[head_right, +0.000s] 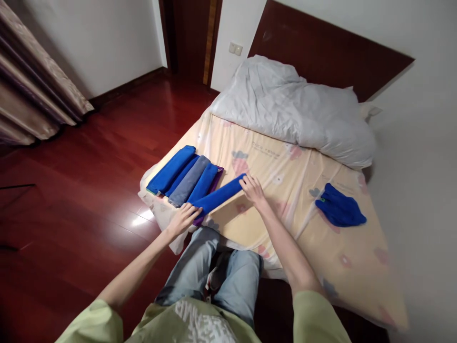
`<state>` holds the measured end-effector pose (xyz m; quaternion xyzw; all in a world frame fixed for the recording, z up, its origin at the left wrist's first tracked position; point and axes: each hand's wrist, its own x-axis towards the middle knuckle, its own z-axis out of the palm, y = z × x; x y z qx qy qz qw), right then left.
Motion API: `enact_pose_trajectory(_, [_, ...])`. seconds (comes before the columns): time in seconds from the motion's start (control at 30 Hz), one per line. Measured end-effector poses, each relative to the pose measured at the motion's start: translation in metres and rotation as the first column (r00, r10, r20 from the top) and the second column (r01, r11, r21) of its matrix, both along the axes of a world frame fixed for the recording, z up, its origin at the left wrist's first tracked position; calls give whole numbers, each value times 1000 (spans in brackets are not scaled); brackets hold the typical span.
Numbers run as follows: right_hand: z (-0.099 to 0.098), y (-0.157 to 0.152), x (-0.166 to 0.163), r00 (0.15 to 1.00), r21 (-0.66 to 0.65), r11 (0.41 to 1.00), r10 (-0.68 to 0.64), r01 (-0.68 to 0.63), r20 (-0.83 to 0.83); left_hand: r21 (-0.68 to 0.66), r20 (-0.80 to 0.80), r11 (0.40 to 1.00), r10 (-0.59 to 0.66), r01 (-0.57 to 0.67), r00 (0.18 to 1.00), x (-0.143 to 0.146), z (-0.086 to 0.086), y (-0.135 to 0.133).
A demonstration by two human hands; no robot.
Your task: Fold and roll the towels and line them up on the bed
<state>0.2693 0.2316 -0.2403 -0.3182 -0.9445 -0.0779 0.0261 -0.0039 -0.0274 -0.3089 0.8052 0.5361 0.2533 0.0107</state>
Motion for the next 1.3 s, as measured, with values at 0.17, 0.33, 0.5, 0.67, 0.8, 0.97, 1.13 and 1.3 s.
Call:
enact_pose_trajectory(0.17, [-1, 33, -144, 971, -22, 980, 191, -196, -140, 59, 26, 982, 178, -180, 984, -74, -8, -16])
enact_pose_trajectory(0.33, [-22, 41, -236, 957, 49, 964, 265, -261, -120, 86, 2, 963, 256, -255, 967, -119, -22, -17])
enact_pose_trajectory(0.5, [-48, 49, -269, 966, 69, 975, 220, -213, -135, 74, 36, 950, 301, -303, 953, -131, -36, -15])
enact_pose_trajectory(0.67, [-67, 47, -274, 981, -10, 991, 134, -137, -140, 52, 43, 938, 340, -342, 940, -120, -46, -10])
enact_pose_trajectory(0.8, [-66, 28, -250, 968, -199, 975, 44, -95, -248, 76, 65, 922, 374, -379, 925, -107, -41, -17])
enact_pose_trajectory(0.97, [-70, -52, -149, 799, -342, 939, -185, -27, -572, 49, 195, 924, 365, -380, 910, -73, -40, -63])
enact_pose_trajectory(1.13, [-105, -203, 9, 587, -527, 777, -616, 344, -525, -358, 140, 933, 83, -28, 987, 2, -58, -124])
enact_pose_trajectory(1.3, [-131, -333, 103, 348, -721, 504, -860, 475, -372, -590, -23, 798, -168, 122, 986, 72, -64, -141])
